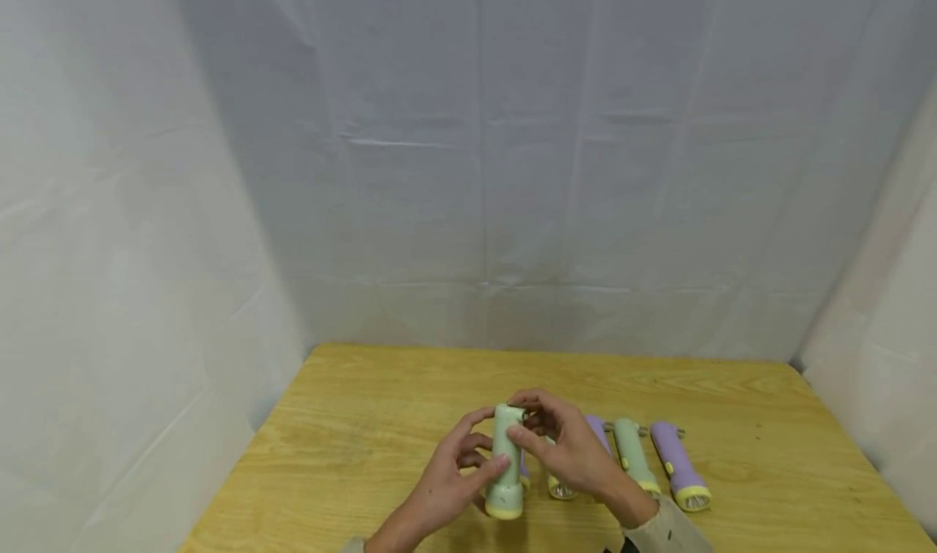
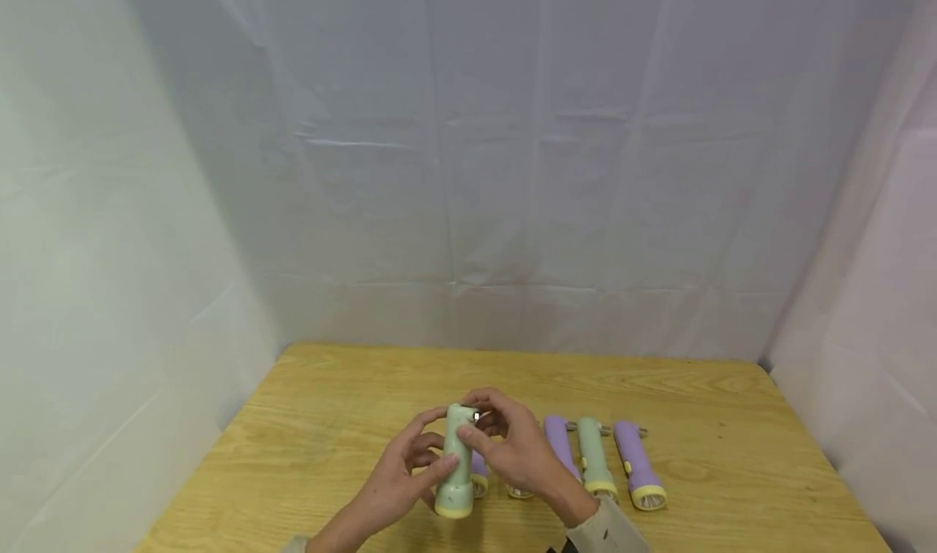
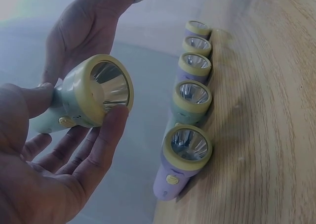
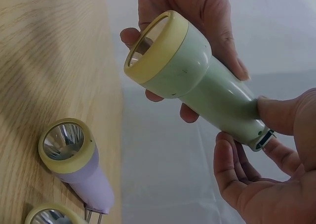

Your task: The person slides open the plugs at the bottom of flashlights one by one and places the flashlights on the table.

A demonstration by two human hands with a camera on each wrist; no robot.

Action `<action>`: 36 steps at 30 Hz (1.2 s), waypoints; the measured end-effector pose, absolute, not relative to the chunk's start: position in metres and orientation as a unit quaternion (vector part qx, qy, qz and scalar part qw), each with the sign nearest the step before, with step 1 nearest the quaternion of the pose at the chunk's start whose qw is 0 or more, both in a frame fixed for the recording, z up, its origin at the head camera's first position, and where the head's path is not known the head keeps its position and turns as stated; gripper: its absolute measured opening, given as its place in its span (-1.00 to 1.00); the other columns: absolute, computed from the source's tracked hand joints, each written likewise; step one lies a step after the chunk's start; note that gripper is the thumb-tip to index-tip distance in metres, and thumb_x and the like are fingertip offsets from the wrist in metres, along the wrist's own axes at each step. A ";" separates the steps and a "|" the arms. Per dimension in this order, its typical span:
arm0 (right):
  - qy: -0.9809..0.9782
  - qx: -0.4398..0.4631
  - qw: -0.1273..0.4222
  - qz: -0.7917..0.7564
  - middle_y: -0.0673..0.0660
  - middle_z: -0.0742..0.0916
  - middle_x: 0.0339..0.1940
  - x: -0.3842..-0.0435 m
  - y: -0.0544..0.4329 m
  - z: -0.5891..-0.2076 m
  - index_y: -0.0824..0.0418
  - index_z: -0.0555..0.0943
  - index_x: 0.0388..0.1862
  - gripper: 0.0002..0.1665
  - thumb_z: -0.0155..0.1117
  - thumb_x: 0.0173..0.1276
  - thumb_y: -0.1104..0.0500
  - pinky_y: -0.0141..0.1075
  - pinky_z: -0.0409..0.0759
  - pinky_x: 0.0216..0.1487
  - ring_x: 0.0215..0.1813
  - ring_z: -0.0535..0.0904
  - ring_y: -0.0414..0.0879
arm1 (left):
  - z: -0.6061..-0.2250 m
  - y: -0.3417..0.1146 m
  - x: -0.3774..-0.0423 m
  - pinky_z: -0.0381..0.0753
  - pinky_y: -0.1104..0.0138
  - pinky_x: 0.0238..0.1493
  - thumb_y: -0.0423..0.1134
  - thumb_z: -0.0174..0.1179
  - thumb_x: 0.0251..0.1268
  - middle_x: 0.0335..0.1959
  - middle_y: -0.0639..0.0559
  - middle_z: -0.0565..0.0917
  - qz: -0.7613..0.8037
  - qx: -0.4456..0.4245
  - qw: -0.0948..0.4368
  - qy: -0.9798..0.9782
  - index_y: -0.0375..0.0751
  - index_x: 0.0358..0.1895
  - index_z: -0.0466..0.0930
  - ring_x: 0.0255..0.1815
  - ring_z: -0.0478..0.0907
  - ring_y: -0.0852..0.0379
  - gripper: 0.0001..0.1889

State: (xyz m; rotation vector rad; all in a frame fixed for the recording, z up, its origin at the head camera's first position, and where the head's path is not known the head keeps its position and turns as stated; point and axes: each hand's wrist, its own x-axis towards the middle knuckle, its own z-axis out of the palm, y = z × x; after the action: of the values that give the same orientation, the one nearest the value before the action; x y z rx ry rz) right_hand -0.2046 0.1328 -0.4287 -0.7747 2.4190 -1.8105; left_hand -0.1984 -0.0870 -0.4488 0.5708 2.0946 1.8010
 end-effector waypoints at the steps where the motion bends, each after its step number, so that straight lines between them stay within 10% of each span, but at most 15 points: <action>1: 0.775 -0.247 0.011 -0.582 0.29 0.67 0.19 -0.205 0.132 -0.428 0.17 0.50 0.26 -0.61 0.22 0.54 0.10 -0.32 0.69 -0.03 -0.05 0.67 -0.21 | -0.449 -0.087 -0.199 0.75 0.15 -0.49 -0.04 0.23 0.47 0.08 -0.29 0.66 0.630 0.201 0.160 0.733 -0.04 0.55 0.16 -0.19 0.69 0.06 -0.31; 36: 0.772 -0.235 0.029 -0.590 0.29 0.67 0.11 -0.206 0.130 -0.427 0.20 0.45 0.19 -0.63 0.23 0.54 0.07 -0.32 0.69 0.00 -0.03 0.70 -0.16 | -0.450 -0.091 -0.198 0.76 0.11 -0.45 -0.05 0.20 0.50 0.03 -0.15 0.69 0.652 0.178 0.184 0.714 0.01 0.56 0.15 -0.18 0.71 0.05 -0.32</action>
State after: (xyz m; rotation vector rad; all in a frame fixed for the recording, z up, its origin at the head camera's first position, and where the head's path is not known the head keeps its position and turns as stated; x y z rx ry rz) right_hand -0.2061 0.1301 -0.4269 -0.7239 2.3812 -1.8209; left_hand -0.1984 -0.0910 -0.4498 0.5014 2.0131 1.8373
